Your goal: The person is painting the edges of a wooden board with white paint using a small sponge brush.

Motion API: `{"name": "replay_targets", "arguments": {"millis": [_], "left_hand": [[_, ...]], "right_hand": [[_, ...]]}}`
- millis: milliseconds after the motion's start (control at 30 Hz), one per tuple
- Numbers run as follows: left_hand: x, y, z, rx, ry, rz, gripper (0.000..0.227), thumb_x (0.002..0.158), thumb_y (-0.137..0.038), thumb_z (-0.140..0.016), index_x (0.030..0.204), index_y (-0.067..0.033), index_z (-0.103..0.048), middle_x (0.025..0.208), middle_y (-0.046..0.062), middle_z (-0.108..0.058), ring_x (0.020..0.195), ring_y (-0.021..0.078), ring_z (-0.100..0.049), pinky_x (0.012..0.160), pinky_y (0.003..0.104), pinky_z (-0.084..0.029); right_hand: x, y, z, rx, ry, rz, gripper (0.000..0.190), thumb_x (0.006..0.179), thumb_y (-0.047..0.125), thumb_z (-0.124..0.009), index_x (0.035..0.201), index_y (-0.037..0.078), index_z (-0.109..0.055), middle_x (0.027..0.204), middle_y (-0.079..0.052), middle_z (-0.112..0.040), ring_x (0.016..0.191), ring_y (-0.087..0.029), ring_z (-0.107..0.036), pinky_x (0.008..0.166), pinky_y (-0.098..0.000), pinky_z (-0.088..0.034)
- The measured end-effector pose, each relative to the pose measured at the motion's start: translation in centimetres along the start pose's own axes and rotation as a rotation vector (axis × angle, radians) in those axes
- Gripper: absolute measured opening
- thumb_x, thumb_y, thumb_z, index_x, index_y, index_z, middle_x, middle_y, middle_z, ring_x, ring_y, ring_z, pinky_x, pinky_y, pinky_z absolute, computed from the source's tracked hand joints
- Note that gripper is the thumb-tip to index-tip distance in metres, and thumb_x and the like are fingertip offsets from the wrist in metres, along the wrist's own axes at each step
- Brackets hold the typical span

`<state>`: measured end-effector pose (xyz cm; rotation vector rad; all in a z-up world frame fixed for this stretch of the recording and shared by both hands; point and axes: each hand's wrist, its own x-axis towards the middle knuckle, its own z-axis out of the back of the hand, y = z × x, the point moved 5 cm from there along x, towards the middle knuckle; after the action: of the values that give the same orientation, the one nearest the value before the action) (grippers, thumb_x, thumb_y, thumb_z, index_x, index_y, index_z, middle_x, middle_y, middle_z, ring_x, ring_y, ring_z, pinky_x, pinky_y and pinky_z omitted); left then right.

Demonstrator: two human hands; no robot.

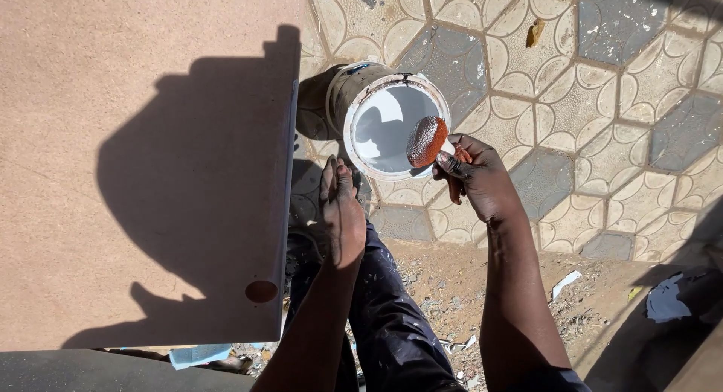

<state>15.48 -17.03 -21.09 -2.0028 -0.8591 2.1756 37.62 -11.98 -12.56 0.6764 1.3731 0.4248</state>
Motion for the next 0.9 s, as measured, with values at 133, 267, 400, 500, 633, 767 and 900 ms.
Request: {"name": "replay_targets", "arguments": {"millis": [133, 267, 400, 500, 633, 767, 900], "left_hand": [[0.0, -1.9, -0.1, 0.047, -0.068, -0.263, 0.049, 0.108, -0.034, -0.055, 0.152, -0.0133, -0.048, 0.155, 0.019, -0.051, 0.145, 0.0420, -0.043, 0.120, 0.057, -0.035], [-6.9, -7.2, -1.2, 0.165, -0.156, -0.459, 0.039, 0.109, -0.024, -0.053, 0.147, -0.0146, -0.057, 0.146, 0.017, -0.061, 0.140, 0.0345, -0.052, 0.117, 0.050, -0.043], [-11.1, -8.7, -1.1, 0.291, -0.024, -0.515, 0.038, 0.109, -0.017, -0.050, 0.146, -0.0118, -0.058, 0.145, 0.021, -0.061, 0.136, 0.0387, -0.054, 0.113, 0.055, -0.045], [-16.9, -15.4, -1.8, 0.729, 0.023, -0.378, 0.036, 0.101, -0.027, -0.052, 0.132, -0.0231, -0.070, 0.122, 0.009, -0.077, 0.118, 0.0264, -0.071, 0.106, 0.039, -0.053], [-19.8, -22.0, -1.7, 0.680, -0.005, -0.180, 0.038, 0.089, -0.032, -0.062, 0.120, -0.0194, -0.079, 0.093, 0.003, -0.082, 0.084, 0.0117, -0.077, 0.074, 0.027, -0.061], [-18.3, -28.7, -1.9, 0.449, -0.051, -0.652, 0.019, 0.099, -0.025, -0.070, 0.100, -0.0072, -0.077, 0.063, 0.012, -0.070, 0.051, 0.0159, -0.065, 0.054, 0.023, -0.054], [-15.6, -22.8, -3.4, 0.463, 0.032, -0.610, 0.019, 0.099, -0.023, -0.066, 0.101, -0.0068, -0.075, 0.072, 0.013, -0.075, 0.057, 0.0161, -0.070, 0.054, 0.023, -0.054]], "right_hand": [[0.8, -3.4, 0.0, 0.205, 0.113, 0.013, 0.022, 0.092, 0.007, -0.068, 0.113, 0.001, -0.063, 0.076, -0.021, -0.069, 0.051, -0.021, -0.065, 0.039, -0.0263, -0.047], [-0.8, 0.2, -4.3, 0.718, 0.233, 0.046, 0.038, 0.085, 0.011, -0.068, 0.119, -0.006, -0.063, 0.091, -0.024, -0.071, 0.075, -0.029, -0.074, 0.065, -0.0355, -0.062], [-1.1, -1.6, -4.9, 0.884, 0.300, -0.008, 0.041, 0.080, 0.013, -0.062, 0.117, -0.004, -0.065, 0.084, -0.024, -0.069, 0.072, -0.032, -0.072, 0.068, -0.0394, -0.060], [-0.8, -3.5, -6.4, 1.014, 0.272, -0.008, 0.035, 0.090, 0.015, -0.061, 0.121, 0.000, -0.066, 0.098, -0.024, -0.072, 0.077, -0.031, -0.072, 0.074, -0.0423, -0.061], [-1.5, -1.2, -8.9, 1.167, 0.490, 0.087, 0.073, 0.083, 0.012, -0.086, 0.146, 0.005, -0.049, 0.123, -0.020, -0.064, 0.095, -0.029, -0.062, 0.077, -0.0427, -0.051], [-5.8, 10.1, -9.8, 1.124, 0.392, 0.043, 0.021, 0.090, -0.001, -0.072, 0.111, 0.002, -0.073, 0.095, -0.012, -0.078, 0.093, -0.020, -0.075, 0.082, -0.0203, -0.060], [-2.0, 2.8, -5.6, 0.890, 0.169, 0.183, 0.042, 0.093, 0.007, -0.068, 0.133, 0.004, -0.058, 0.105, -0.021, -0.071, 0.084, -0.027, -0.071, 0.082, -0.0374, -0.062]]}}
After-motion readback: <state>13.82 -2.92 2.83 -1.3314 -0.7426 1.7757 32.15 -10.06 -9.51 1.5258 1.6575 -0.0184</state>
